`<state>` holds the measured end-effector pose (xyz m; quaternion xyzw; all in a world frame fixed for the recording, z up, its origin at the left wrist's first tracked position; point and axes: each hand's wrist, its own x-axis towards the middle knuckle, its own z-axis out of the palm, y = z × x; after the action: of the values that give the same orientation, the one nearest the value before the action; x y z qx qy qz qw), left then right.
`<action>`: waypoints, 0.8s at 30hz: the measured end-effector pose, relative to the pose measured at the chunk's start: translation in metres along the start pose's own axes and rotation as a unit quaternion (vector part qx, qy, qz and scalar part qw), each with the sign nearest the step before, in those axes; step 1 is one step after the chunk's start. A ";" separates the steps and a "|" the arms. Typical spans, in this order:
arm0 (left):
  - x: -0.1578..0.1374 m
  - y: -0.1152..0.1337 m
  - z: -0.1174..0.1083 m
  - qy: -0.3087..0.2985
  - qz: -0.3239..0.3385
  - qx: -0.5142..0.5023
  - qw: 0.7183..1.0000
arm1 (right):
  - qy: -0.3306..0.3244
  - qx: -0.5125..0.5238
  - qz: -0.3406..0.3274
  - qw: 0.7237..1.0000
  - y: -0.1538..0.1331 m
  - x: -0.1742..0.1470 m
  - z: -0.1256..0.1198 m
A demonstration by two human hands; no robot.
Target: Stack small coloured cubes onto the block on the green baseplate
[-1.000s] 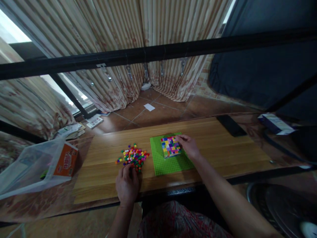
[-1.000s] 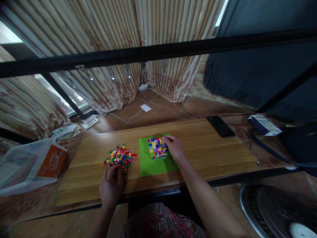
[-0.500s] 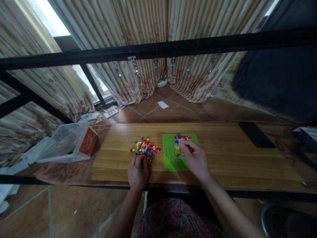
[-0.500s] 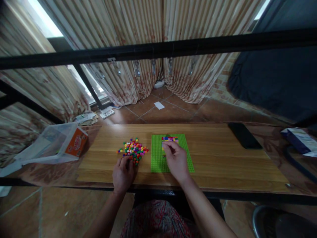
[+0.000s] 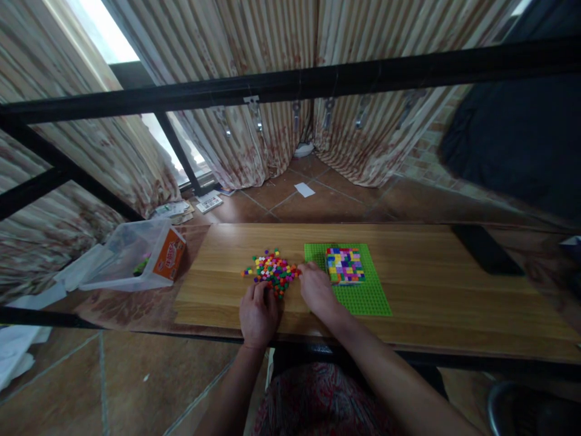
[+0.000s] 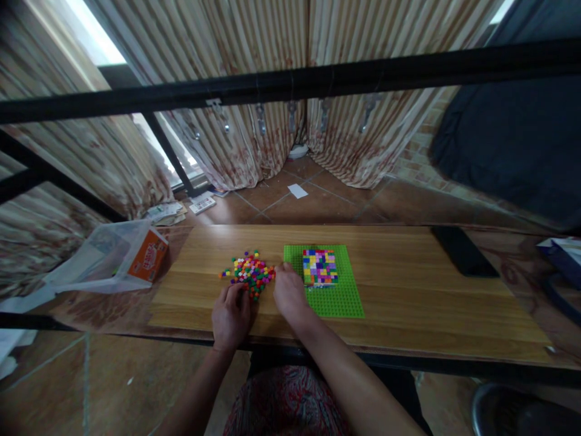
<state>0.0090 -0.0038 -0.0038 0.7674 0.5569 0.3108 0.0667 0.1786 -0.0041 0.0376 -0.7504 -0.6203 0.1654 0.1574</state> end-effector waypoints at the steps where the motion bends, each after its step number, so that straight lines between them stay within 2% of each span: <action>1: 0.000 0.000 0.000 0.001 0.001 0.002 1.000 | -0.003 -0.004 0.001 1.000 -0.001 0.002 0.001; 15: 0.002 -0.002 0.001 0.016 0.022 0.005 1.000 | -0.017 -0.008 -0.030 0.999 -0.003 -0.002 0.003; 21: 0.002 -0.002 0.000 0.022 0.024 0.015 0.999 | 0.000 0.023 -0.050 0.998 -0.003 -0.014 -0.003; 24: 0.002 -0.002 0.000 0.024 0.022 0.013 0.999 | 0.039 0.088 -0.064 0.993 0.002 -0.025 -0.011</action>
<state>0.0076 -0.0009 -0.0039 0.7727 0.5452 0.3232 0.0368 0.1804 -0.0297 0.0477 -0.6986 -0.6433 0.1796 0.2566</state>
